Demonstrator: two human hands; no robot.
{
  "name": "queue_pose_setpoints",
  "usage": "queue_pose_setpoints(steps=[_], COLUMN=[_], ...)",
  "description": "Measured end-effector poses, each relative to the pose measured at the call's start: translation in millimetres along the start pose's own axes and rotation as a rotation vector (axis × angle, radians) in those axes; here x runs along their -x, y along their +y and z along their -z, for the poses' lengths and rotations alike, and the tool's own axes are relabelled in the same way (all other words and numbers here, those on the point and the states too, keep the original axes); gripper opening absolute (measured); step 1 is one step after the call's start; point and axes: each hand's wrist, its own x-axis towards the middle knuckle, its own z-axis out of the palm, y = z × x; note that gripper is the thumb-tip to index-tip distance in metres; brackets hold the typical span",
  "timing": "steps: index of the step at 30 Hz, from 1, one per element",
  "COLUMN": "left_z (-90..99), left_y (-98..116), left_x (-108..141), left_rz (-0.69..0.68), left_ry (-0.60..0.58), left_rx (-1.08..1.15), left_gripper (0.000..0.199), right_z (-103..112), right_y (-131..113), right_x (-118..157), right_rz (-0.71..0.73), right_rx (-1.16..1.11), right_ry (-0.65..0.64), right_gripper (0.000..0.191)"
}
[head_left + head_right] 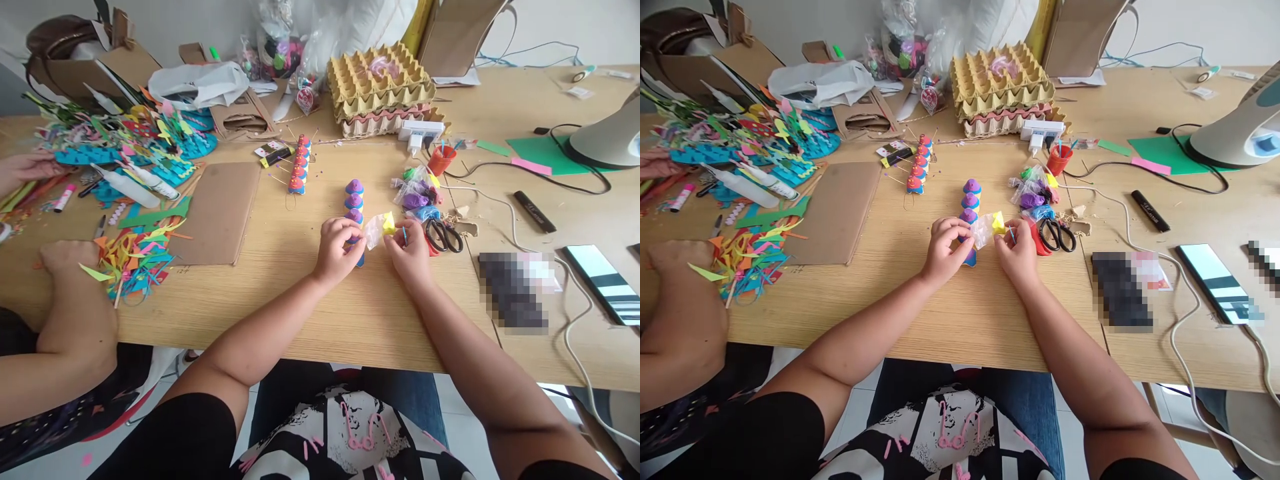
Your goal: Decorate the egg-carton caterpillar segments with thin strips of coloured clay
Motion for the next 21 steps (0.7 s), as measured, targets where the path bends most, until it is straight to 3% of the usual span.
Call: queue_pose_setpoints(steps=[4,7,12,16,21], left_z=[-2.3,-4.6,-7.0,-7.5,-6.9], left_y=[-2,-1,-2,-3,-4], left_x=[-1,0,2,2,0], left_rz=[0.012,0.002,-0.039,-0.034,-0.051], left_ry=[-0.011,-0.029,-0.068,-0.093,-0.059], left_rx=[0.025,0.010,-0.027,-0.034,-0.011], left_gripper=[0.010,0.009,0.007,0.007,0.007], right_z=[1,0,-6,-6,-4], right_y=[-8,-18,-20,-17,-20], right_x=[5,9,10,7,7], right_rz=[0.159,0.244,0.120,0.110,0.117], right_rx=[0.133,0.217,0.130,0.063,0.102], right_ry=[0.048,-0.118,-0.357,-0.367,-0.386], right_gripper=[0.023,0.032,0.049,0.047,0.032])
